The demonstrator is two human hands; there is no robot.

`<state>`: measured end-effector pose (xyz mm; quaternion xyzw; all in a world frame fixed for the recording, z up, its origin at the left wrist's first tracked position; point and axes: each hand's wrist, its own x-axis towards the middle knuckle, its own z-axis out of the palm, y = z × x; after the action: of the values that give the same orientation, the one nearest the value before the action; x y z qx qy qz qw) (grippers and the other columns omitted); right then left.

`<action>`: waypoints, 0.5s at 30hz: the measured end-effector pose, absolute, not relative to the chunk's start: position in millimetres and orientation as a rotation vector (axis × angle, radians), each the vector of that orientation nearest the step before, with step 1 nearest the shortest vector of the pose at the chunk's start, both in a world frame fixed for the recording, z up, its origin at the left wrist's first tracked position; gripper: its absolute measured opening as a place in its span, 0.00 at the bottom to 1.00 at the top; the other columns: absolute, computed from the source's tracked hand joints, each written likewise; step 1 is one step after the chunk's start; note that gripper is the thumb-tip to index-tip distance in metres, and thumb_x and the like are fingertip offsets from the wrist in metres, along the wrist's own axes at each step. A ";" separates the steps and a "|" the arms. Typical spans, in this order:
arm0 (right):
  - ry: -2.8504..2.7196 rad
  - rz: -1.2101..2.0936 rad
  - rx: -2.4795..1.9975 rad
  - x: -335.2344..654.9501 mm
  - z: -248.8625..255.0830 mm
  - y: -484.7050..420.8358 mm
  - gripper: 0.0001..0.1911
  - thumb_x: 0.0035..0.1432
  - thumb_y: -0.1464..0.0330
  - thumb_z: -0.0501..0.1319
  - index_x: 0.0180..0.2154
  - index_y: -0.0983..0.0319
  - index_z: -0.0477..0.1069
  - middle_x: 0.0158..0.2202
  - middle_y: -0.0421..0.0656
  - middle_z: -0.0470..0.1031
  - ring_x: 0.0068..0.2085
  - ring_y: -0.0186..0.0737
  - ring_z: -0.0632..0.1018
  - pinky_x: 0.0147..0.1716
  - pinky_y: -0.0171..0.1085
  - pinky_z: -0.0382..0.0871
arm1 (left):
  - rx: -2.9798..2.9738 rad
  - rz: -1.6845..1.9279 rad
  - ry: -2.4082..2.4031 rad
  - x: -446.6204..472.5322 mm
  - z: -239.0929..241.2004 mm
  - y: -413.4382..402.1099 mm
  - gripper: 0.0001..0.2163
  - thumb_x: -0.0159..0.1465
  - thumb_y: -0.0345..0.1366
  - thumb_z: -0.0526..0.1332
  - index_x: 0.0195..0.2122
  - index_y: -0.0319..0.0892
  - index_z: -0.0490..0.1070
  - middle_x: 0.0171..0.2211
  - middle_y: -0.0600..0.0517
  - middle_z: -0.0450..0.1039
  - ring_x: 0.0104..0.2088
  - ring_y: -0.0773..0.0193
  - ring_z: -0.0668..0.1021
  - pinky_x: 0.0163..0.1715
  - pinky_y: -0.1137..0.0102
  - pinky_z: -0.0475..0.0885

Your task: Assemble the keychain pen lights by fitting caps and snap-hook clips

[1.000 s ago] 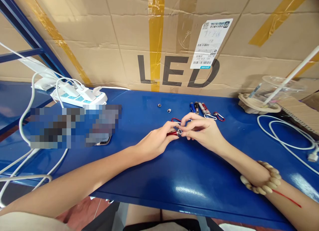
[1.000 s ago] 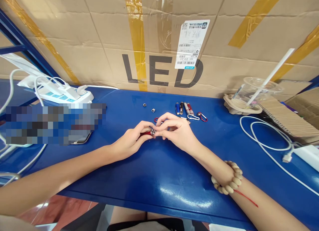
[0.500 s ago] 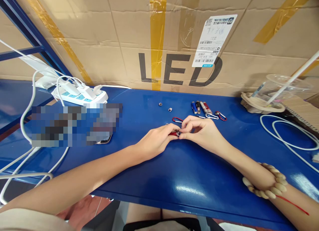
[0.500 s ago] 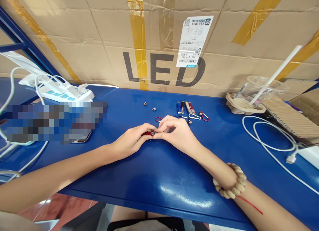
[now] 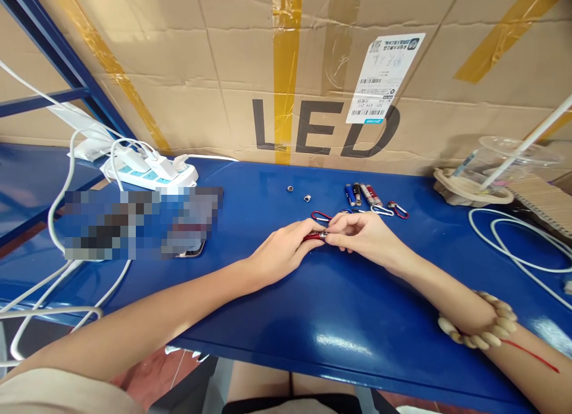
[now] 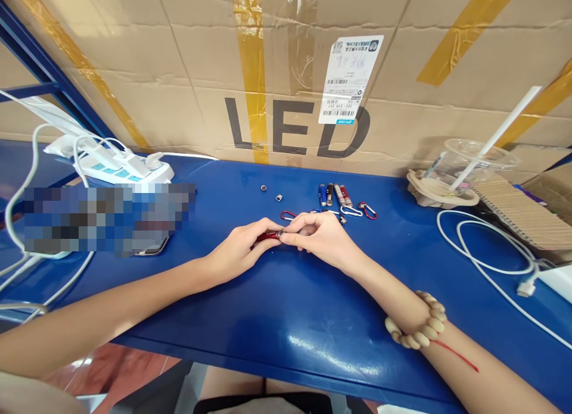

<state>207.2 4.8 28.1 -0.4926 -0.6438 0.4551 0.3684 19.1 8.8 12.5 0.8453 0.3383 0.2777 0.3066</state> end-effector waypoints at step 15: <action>-1.617 1.183 -1.176 205.6 25.0 4.9 0.17 0.35 0.56 0.71 0.21 0.63 0.75 0.28 0.41 0.72 0.20 0.26 0.68 0.17 0.31 0.66 | 2.430 0.728 0.995 19.0 11.4 7.4 0.12 0.66 0.37 0.49 0.38 0.42 0.70 0.35 0.51 0.74 0.36 0.66 0.75 0.36 0.72 0.69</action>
<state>205.6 4.9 25.0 -0.4643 -0.6385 0.4672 0.3980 19.0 7.4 11.4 0.8725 0.3572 0.2615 0.2066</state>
